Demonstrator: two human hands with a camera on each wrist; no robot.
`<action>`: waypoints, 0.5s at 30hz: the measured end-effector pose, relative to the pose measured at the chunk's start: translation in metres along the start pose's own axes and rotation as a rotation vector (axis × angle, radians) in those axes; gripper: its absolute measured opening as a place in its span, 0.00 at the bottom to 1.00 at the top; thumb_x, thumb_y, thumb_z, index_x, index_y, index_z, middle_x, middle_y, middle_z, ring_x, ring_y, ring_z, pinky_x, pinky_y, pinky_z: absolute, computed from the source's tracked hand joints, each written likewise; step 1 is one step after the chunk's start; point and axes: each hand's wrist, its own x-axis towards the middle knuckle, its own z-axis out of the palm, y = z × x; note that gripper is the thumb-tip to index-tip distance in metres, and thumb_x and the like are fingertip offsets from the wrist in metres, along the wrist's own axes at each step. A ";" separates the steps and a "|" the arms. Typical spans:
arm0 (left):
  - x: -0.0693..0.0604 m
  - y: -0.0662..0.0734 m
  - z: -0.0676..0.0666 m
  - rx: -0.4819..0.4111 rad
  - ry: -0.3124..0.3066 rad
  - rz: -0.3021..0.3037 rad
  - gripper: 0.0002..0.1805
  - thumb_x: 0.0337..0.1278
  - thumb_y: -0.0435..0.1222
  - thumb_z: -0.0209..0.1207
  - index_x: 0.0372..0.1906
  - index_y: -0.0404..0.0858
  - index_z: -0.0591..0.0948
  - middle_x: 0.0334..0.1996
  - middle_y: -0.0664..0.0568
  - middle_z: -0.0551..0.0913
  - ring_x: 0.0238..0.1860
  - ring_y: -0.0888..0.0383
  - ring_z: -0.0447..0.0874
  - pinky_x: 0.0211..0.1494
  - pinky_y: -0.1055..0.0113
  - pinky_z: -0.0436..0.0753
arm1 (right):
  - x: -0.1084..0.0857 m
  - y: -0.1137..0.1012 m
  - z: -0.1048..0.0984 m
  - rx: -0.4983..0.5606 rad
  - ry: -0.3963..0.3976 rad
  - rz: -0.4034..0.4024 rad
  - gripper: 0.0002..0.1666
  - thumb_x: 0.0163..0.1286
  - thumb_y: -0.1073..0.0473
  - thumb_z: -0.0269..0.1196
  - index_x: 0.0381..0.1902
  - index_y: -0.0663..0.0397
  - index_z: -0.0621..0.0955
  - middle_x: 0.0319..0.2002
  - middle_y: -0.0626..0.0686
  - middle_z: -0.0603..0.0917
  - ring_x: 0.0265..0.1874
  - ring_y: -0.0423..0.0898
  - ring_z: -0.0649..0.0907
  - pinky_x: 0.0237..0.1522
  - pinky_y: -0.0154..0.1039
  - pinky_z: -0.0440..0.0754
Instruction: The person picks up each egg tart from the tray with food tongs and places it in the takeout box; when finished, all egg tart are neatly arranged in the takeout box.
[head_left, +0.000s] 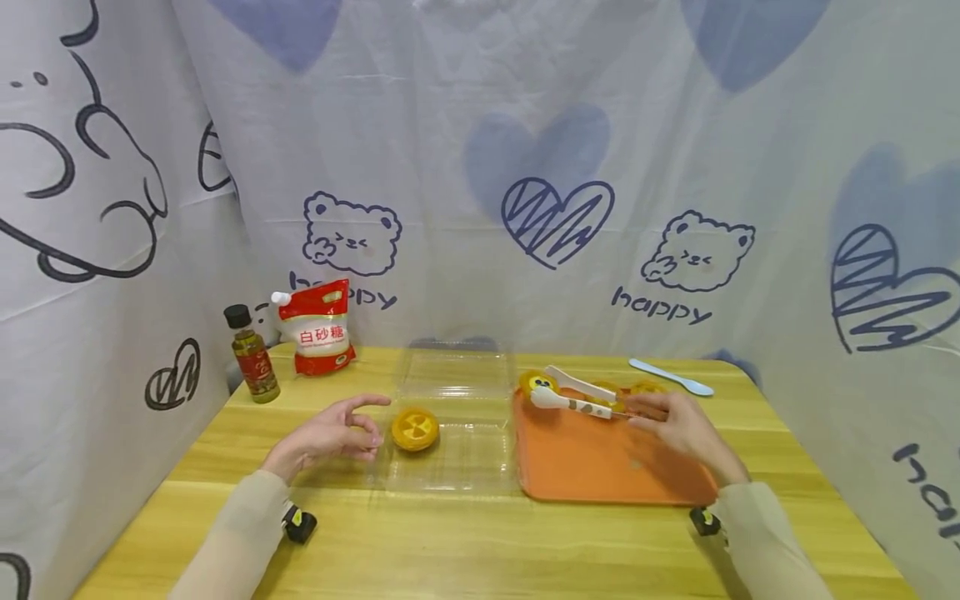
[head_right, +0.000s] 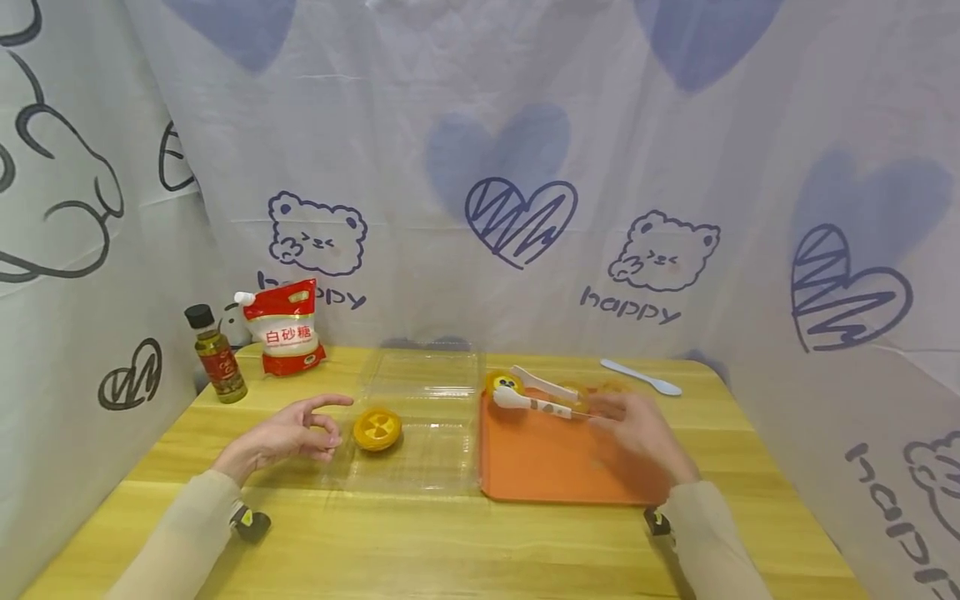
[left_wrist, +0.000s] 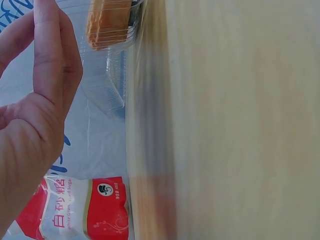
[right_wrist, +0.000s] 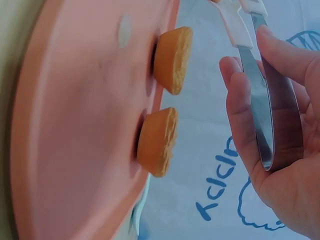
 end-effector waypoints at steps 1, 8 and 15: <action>0.000 0.000 0.000 -0.002 -0.001 -0.002 0.44 0.59 0.27 0.62 0.76 0.37 0.52 0.37 0.46 0.82 0.35 0.52 0.86 0.46 0.58 0.88 | -0.001 0.000 0.000 0.016 -0.010 -0.002 0.22 0.68 0.61 0.65 0.59 0.59 0.80 0.55 0.62 0.84 0.54 0.56 0.84 0.46 0.35 0.86; 0.001 0.000 0.001 0.000 0.008 -0.001 0.43 0.59 0.25 0.61 0.76 0.36 0.52 0.36 0.47 0.82 0.34 0.53 0.86 0.45 0.58 0.89 | -0.005 -0.001 0.004 0.087 -0.014 0.019 0.23 0.68 0.61 0.64 0.60 0.60 0.79 0.57 0.64 0.82 0.55 0.56 0.83 0.49 0.36 0.86; -0.001 0.003 0.002 0.006 0.001 0.003 0.43 0.60 0.25 0.60 0.76 0.36 0.51 0.35 0.47 0.82 0.33 0.54 0.85 0.44 0.57 0.89 | -0.003 -0.002 0.006 0.069 0.029 0.036 0.22 0.68 0.61 0.65 0.59 0.57 0.80 0.56 0.60 0.83 0.54 0.56 0.84 0.48 0.36 0.86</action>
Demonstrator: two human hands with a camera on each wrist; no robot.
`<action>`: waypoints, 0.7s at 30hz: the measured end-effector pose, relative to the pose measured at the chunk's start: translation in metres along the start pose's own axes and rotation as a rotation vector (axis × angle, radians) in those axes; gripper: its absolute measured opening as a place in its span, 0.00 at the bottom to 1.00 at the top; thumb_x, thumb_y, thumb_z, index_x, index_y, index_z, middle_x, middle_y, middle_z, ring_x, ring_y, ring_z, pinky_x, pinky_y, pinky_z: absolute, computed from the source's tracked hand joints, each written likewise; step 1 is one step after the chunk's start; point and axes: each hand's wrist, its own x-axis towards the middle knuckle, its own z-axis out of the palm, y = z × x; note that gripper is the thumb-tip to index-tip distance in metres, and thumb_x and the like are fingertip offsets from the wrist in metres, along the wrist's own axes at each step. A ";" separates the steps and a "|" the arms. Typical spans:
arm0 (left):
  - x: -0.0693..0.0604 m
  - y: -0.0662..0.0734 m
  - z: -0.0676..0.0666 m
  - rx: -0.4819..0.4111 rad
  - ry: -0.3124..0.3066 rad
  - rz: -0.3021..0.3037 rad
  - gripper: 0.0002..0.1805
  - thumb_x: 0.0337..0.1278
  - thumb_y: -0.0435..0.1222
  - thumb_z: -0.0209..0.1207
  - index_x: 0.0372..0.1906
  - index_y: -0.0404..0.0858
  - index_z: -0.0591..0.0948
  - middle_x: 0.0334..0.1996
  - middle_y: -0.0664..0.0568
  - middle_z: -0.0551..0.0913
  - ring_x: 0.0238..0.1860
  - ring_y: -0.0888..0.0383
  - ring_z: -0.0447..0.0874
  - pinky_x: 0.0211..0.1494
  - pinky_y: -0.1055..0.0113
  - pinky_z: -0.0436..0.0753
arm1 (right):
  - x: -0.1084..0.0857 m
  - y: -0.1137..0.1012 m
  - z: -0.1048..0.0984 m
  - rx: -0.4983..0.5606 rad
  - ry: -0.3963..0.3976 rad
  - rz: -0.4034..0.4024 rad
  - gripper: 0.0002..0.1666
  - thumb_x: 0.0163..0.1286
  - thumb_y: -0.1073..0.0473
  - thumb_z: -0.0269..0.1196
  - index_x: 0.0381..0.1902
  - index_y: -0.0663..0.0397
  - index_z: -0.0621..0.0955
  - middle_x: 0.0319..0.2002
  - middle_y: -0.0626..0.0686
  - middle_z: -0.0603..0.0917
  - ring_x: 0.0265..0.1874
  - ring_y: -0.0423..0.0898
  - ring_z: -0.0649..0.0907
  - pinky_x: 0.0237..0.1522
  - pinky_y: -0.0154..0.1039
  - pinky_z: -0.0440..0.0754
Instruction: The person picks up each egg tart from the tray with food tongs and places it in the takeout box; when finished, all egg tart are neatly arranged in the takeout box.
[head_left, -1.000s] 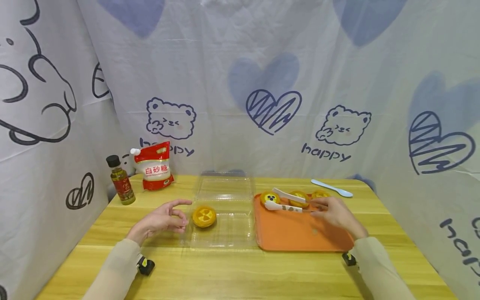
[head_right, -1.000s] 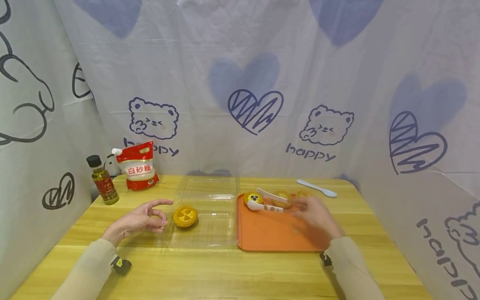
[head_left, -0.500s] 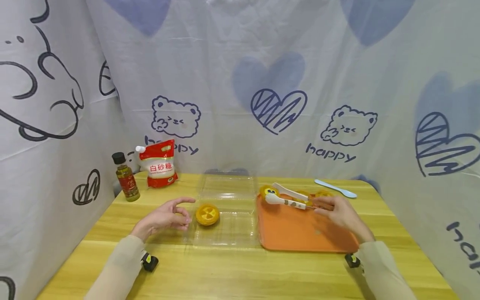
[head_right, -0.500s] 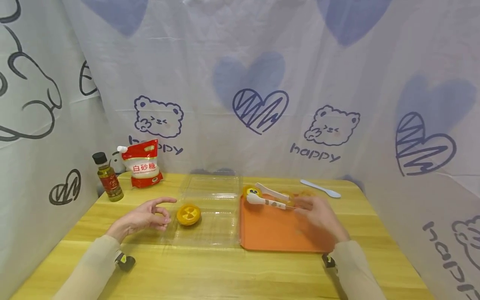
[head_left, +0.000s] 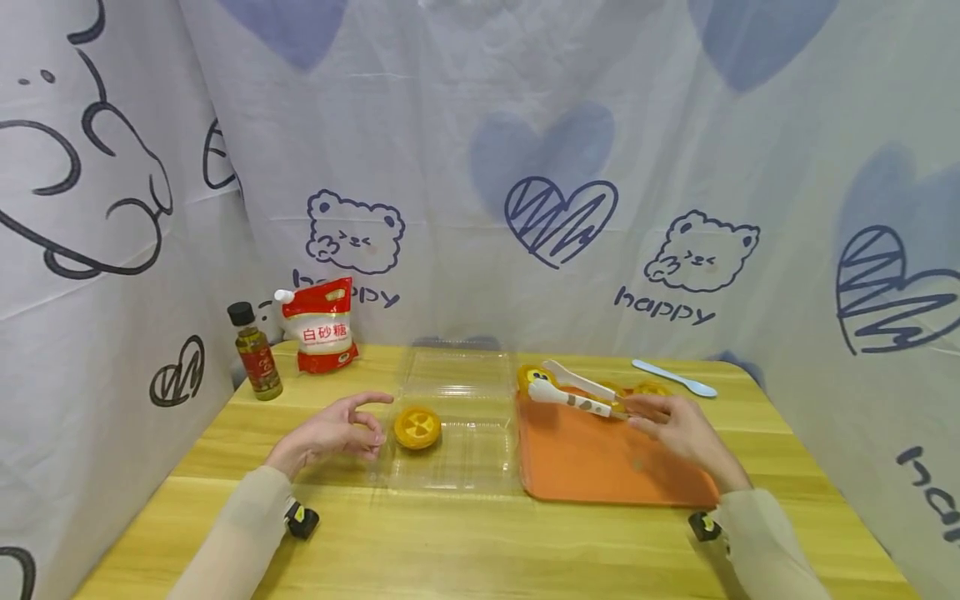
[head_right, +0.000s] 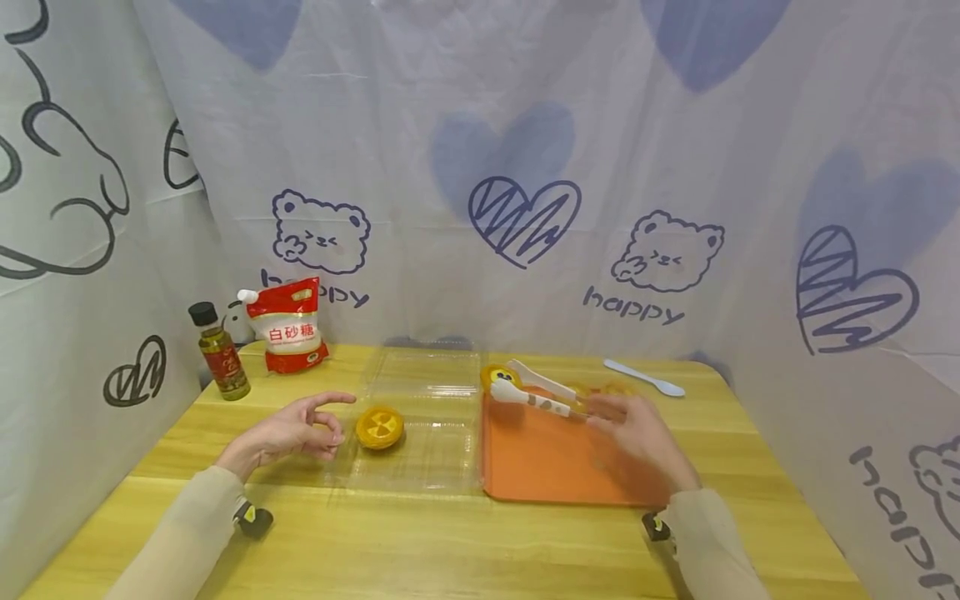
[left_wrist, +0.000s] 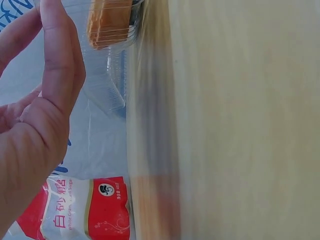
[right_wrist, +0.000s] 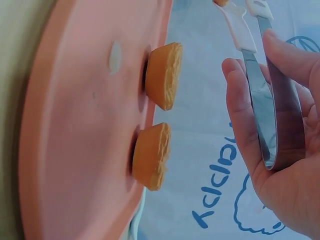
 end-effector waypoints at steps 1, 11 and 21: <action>0.000 0.000 0.000 -0.001 0.002 -0.002 0.43 0.60 0.25 0.60 0.76 0.36 0.51 0.35 0.48 0.82 0.33 0.54 0.85 0.44 0.57 0.89 | 0.000 0.000 0.000 0.001 0.008 -0.005 0.22 0.67 0.61 0.65 0.59 0.57 0.81 0.56 0.60 0.83 0.54 0.55 0.84 0.48 0.36 0.86; 0.000 -0.001 0.001 -0.001 0.003 -0.005 0.43 0.59 0.25 0.61 0.76 0.35 0.51 0.35 0.48 0.81 0.33 0.55 0.85 0.44 0.58 0.88 | -0.004 -0.014 0.010 0.009 0.007 -0.067 0.22 0.66 0.58 0.67 0.58 0.55 0.81 0.55 0.59 0.84 0.51 0.54 0.85 0.48 0.36 0.86; 0.001 -0.003 0.000 -0.011 -0.002 0.001 0.44 0.59 0.25 0.61 0.76 0.36 0.51 0.35 0.49 0.81 0.34 0.55 0.85 0.43 0.60 0.89 | -0.003 -0.029 0.025 -0.017 -0.041 -0.069 0.24 0.66 0.56 0.67 0.60 0.49 0.81 0.53 0.55 0.85 0.50 0.51 0.85 0.48 0.40 0.86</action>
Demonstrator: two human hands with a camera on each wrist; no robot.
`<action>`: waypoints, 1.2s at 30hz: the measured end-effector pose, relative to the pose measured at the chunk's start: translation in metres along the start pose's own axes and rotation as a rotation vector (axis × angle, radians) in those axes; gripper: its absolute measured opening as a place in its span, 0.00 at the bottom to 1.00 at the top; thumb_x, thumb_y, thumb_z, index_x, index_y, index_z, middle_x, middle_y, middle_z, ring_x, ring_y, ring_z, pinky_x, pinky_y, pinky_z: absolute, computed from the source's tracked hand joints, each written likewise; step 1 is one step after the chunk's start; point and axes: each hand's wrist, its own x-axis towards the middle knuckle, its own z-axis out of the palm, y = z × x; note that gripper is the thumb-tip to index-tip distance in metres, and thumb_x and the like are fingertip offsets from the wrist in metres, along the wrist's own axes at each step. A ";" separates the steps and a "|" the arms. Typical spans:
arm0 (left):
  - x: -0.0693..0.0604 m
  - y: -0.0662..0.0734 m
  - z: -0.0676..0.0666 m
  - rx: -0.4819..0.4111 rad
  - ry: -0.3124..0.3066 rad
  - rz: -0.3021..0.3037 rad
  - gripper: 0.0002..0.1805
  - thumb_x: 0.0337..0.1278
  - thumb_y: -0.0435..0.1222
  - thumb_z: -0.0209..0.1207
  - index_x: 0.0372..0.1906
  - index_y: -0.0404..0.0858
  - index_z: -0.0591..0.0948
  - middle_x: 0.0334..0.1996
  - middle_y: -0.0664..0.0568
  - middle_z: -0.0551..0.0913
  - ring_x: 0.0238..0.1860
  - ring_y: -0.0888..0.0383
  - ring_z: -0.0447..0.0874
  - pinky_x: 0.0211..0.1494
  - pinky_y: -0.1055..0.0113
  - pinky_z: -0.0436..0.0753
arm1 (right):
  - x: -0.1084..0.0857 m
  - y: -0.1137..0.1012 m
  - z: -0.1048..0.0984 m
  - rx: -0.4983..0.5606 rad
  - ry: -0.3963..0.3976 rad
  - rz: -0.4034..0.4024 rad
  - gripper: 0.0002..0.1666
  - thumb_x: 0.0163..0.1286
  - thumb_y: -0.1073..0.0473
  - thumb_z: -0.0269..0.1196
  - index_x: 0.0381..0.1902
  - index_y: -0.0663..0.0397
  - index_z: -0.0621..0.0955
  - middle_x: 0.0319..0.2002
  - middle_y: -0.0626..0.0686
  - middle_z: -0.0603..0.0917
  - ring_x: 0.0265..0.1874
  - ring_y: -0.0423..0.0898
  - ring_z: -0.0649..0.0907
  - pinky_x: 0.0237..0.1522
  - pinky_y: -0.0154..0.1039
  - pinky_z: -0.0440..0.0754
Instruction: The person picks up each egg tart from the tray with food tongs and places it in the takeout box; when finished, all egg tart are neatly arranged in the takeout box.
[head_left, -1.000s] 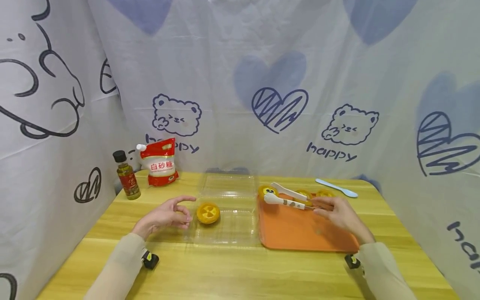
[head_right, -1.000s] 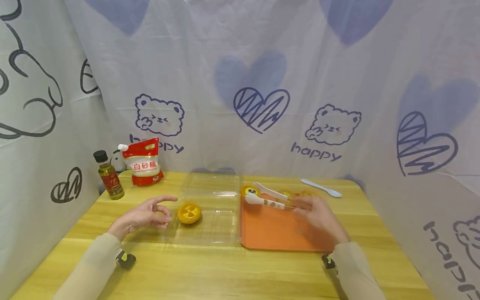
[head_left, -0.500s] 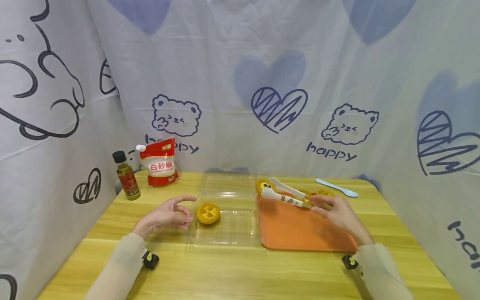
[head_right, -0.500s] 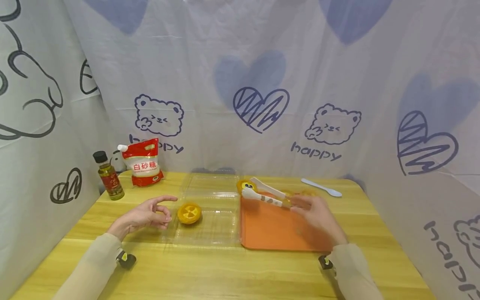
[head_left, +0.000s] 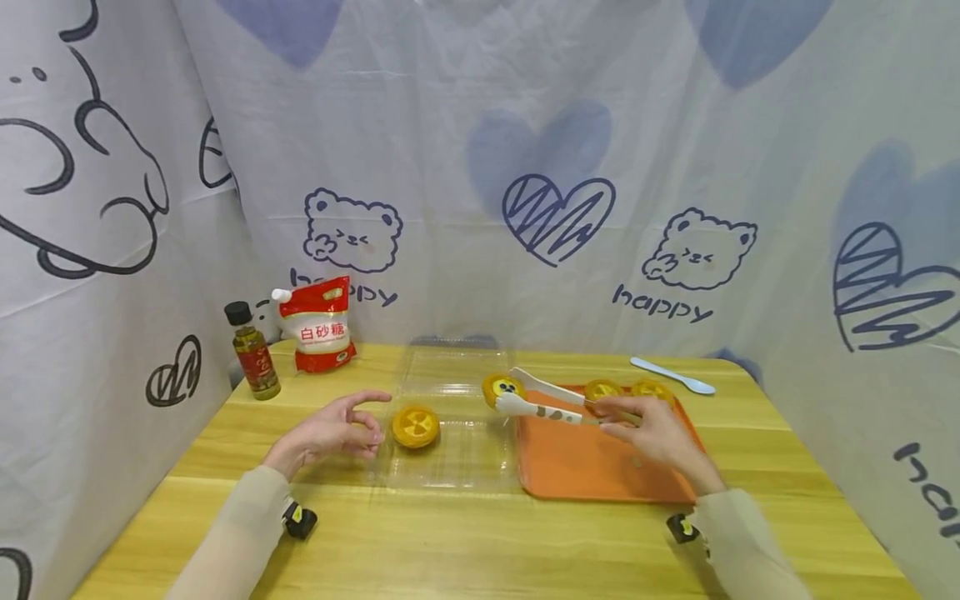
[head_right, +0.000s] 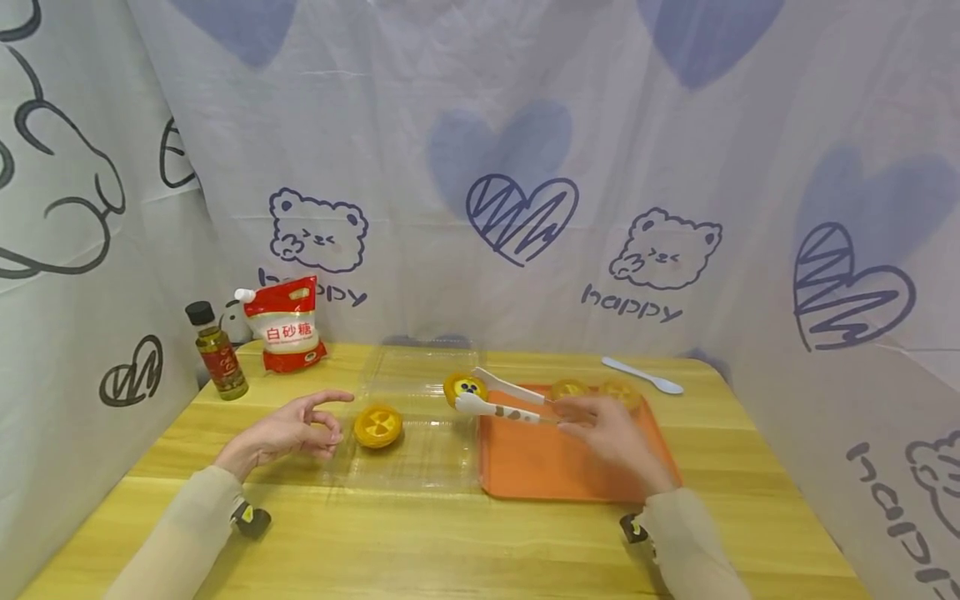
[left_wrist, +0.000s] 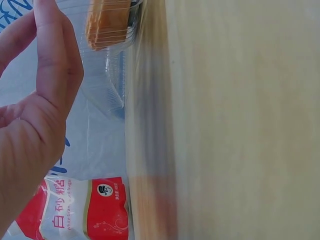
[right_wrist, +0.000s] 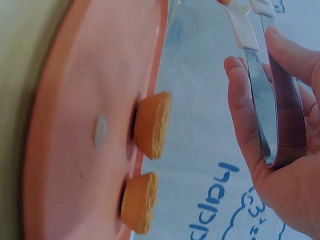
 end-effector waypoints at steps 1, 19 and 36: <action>0.000 0.000 0.000 -0.005 -0.001 -0.001 0.44 0.59 0.25 0.61 0.76 0.36 0.51 0.35 0.49 0.81 0.34 0.55 0.85 0.43 0.60 0.88 | 0.000 -0.001 0.002 0.004 -0.012 -0.003 0.24 0.66 0.56 0.67 0.60 0.49 0.81 0.53 0.55 0.85 0.51 0.51 0.85 0.49 0.41 0.86; 0.001 -0.001 -0.001 -0.020 -0.031 0.012 0.45 0.59 0.24 0.60 0.76 0.37 0.49 0.36 0.49 0.80 0.35 0.55 0.85 0.42 0.60 0.89 | 0.002 -0.025 0.028 -0.015 -0.154 -0.108 0.22 0.66 0.50 0.66 0.57 0.44 0.82 0.51 0.52 0.87 0.45 0.43 0.85 0.45 0.38 0.83; 0.002 -0.001 0.001 -0.026 -0.036 0.019 0.45 0.59 0.24 0.60 0.76 0.37 0.49 0.35 0.48 0.80 0.33 0.55 0.84 0.41 0.61 0.89 | 0.013 -0.044 0.042 -0.096 -0.220 -0.175 0.20 0.65 0.54 0.68 0.55 0.45 0.84 0.46 0.50 0.89 0.35 0.39 0.83 0.37 0.33 0.80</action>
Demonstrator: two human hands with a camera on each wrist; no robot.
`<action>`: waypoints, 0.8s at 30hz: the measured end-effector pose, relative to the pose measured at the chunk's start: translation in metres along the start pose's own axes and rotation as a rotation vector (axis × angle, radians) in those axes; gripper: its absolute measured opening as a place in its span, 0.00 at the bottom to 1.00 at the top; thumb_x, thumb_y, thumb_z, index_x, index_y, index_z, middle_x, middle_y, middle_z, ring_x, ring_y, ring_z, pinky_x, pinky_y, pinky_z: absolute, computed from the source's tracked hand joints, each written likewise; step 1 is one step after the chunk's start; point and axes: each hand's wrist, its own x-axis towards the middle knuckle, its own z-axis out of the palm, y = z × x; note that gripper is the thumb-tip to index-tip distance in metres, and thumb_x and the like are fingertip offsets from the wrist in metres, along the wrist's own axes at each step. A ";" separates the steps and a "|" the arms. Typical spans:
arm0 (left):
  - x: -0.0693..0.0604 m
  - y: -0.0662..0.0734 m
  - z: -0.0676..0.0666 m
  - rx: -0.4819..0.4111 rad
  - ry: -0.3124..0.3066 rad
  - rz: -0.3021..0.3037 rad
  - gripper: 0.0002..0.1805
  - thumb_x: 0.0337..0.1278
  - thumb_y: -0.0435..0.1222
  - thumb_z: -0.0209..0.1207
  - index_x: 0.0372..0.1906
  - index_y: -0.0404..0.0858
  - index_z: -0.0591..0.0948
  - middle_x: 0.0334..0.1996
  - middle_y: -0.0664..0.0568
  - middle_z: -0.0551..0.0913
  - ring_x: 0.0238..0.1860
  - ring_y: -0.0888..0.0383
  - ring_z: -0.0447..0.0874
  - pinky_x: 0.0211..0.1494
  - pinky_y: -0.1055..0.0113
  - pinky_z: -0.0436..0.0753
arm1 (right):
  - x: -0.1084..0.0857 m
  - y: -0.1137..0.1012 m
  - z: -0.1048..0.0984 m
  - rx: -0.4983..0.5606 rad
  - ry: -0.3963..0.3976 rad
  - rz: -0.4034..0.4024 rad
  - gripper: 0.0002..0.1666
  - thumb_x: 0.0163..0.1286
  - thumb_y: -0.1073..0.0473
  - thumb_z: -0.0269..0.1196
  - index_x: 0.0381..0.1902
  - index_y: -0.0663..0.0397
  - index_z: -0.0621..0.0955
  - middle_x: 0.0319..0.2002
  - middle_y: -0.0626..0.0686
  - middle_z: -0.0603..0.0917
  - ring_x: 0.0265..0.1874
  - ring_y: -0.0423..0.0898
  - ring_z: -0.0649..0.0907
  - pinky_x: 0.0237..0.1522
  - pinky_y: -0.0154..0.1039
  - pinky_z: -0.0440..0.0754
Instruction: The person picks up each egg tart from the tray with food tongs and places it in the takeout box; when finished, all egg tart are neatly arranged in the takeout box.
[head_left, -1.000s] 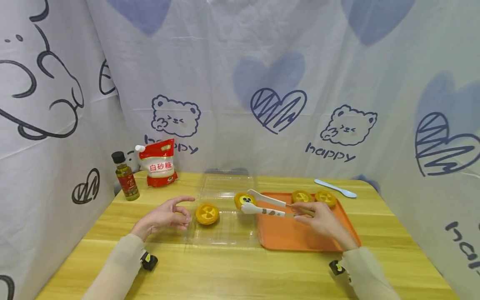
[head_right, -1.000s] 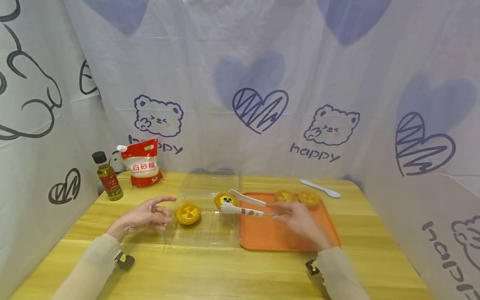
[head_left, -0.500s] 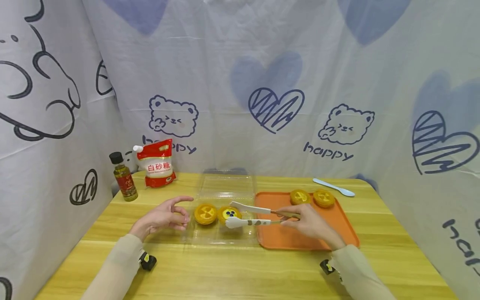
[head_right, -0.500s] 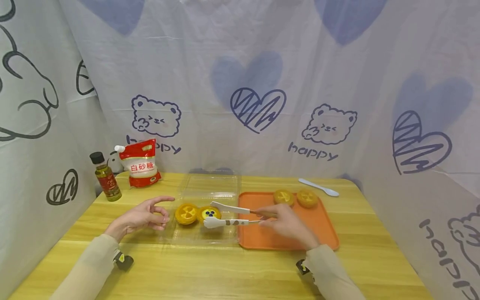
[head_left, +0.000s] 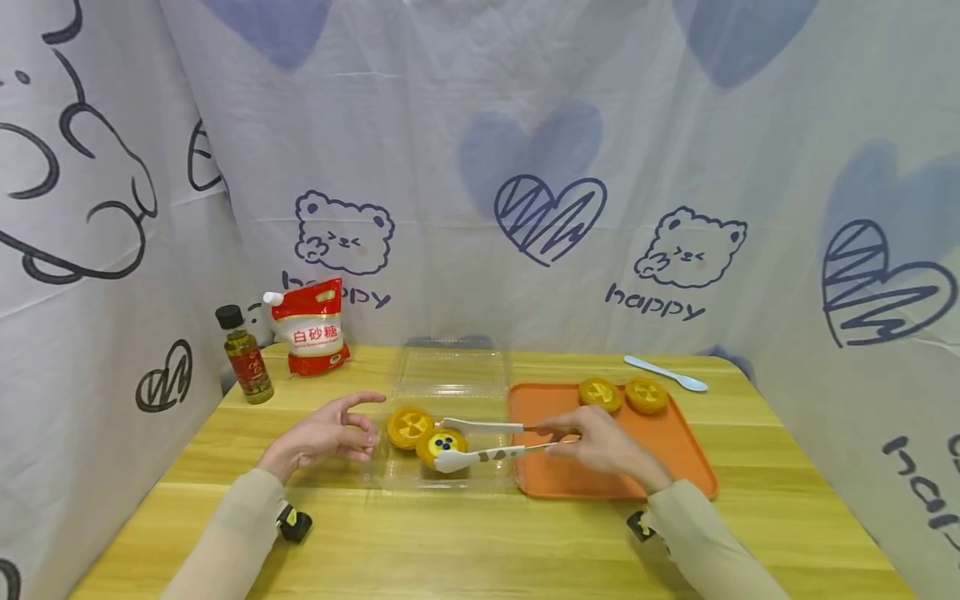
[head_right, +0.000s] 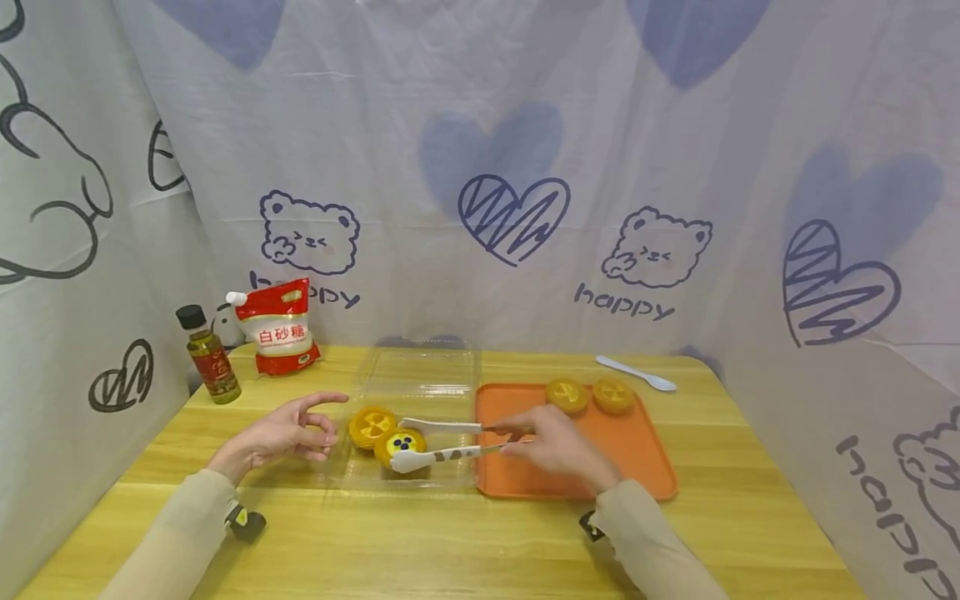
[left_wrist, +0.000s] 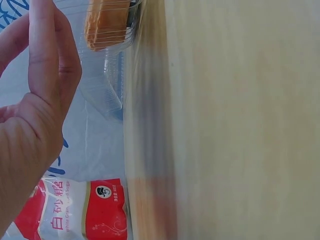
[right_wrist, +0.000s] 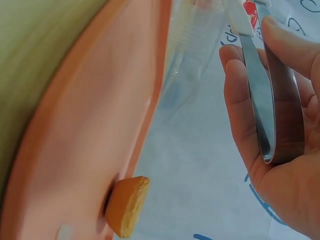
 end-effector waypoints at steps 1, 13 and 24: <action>0.000 0.000 0.000 0.000 0.002 -0.004 0.45 0.59 0.24 0.60 0.76 0.37 0.49 0.35 0.48 0.80 0.33 0.55 0.84 0.41 0.61 0.89 | 0.001 -0.001 0.000 0.004 -0.009 -0.008 0.20 0.65 0.54 0.68 0.55 0.45 0.84 0.47 0.51 0.88 0.33 0.40 0.83 0.35 0.33 0.79; 0.000 -0.001 0.000 -0.009 0.018 -0.008 0.44 0.59 0.24 0.60 0.76 0.38 0.50 0.35 0.48 0.81 0.33 0.54 0.84 0.41 0.60 0.89 | 0.009 -0.008 0.007 -0.021 -0.050 -0.010 0.19 0.68 0.50 0.65 0.57 0.39 0.83 0.49 0.49 0.88 0.37 0.40 0.87 0.31 0.33 0.80; 0.000 -0.001 0.000 0.001 0.025 -0.014 0.44 0.59 0.24 0.60 0.76 0.39 0.51 0.35 0.48 0.81 0.34 0.54 0.84 0.41 0.61 0.89 | 0.013 -0.014 0.006 -0.087 -0.063 -0.055 0.19 0.66 0.53 0.67 0.56 0.42 0.84 0.47 0.46 0.88 0.37 0.36 0.84 0.31 0.32 0.79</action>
